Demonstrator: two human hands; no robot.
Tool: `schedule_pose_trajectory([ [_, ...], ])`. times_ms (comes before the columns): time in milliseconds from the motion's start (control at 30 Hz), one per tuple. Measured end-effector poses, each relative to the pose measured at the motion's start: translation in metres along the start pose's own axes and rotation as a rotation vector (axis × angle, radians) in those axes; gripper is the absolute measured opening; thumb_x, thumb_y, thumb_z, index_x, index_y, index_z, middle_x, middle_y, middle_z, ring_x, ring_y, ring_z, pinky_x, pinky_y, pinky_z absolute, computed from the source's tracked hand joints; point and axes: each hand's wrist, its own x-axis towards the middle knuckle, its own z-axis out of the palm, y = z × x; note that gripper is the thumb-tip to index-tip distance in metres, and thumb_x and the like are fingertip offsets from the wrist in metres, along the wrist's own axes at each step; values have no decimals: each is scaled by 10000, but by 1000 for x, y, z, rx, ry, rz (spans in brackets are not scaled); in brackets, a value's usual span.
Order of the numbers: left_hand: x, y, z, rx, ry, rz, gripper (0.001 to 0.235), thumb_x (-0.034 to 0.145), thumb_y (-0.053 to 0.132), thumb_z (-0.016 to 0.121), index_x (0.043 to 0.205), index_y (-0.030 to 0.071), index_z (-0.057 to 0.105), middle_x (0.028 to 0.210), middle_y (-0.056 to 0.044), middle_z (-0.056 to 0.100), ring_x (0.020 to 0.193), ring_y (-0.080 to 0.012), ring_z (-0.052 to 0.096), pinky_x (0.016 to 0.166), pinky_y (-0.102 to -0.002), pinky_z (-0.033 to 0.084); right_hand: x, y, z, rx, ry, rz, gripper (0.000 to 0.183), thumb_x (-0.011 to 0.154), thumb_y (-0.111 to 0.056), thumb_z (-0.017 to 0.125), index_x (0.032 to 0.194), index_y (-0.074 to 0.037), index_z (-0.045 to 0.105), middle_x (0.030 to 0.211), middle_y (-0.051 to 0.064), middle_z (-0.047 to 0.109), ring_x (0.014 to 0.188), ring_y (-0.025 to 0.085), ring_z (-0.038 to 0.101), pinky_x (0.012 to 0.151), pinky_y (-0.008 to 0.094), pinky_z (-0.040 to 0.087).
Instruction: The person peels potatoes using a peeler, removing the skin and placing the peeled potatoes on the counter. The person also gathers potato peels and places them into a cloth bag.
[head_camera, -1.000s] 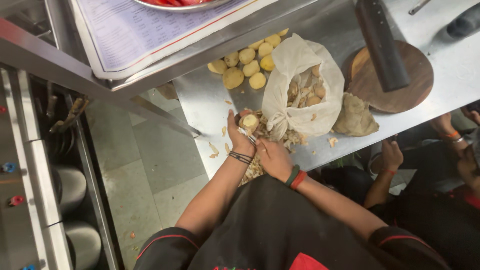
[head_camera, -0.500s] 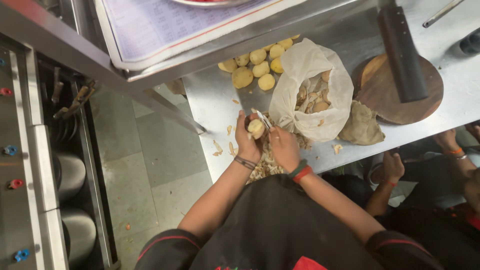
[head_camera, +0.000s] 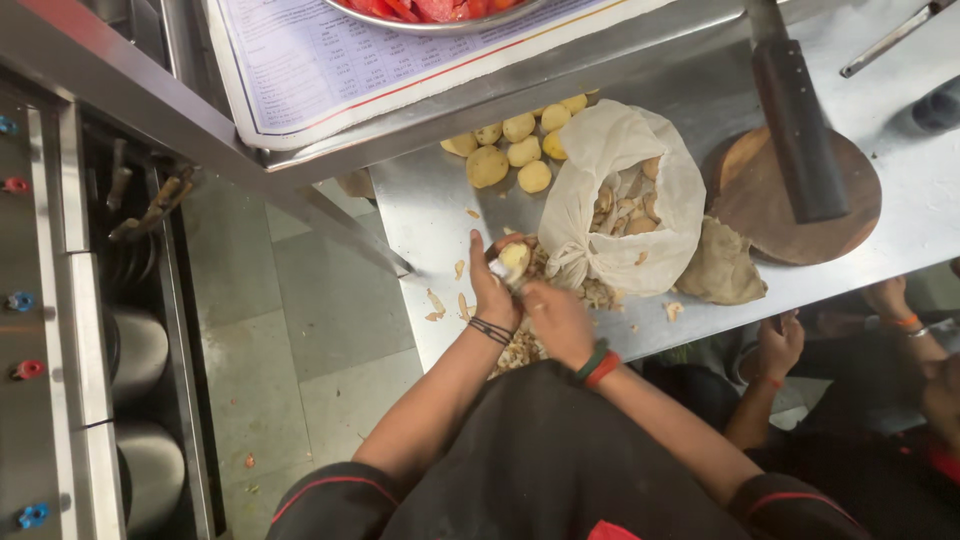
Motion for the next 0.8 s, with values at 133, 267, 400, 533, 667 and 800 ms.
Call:
schedule_pose_trajectory([
  [133,-5,-7,-9,37,-26,68,660,1041,622,450,931,14,681,846,-83,688,795,-212,647,783,-337,531,-6,2,-4,2,17,147,290,1009,-198,457,877,-7,630,708,264,616,684,473,633,599,530,462],
  [267,0,-6,0,-18,-139,79,682,1009,640,444,915,12,693,810,-104,691,770,-229,646,762,-344,530,-4,3,-5,-110,-59,-54,264,980,-193,521,850,5,637,765,272,640,746,486,628,644,551,459],
  [400,-6,-5,-3,-78,-75,-39,716,1021,693,447,931,26,692,836,-80,691,778,-216,635,726,-333,499,-9,-2,-1,-21,69,71,304,1019,-186,442,868,-7,636,761,244,651,703,436,643,642,525,481],
  [533,-4,-2,5,-123,-73,-116,781,941,722,413,933,-4,701,869,-133,717,800,-251,665,770,-340,552,1,-12,-12,-122,-3,-77,222,940,-185,533,919,-35,695,736,246,646,695,456,644,609,541,480],
  [667,-5,-8,-3,-37,-6,-11,738,1028,713,457,998,12,685,936,-115,681,856,-245,651,808,-362,544,0,-12,-14,-56,113,128,243,1002,-188,485,984,-57,689,732,230,633,675,428,663,575,515,496],
  [800,1,-5,-7,-35,-186,47,791,978,711,413,952,-27,698,880,-136,703,805,-245,669,773,-339,553,-2,-10,-14,-143,41,-136,220,970,-190,514,945,-50,681,774,245,654,720,463,647,604,529,486],
])
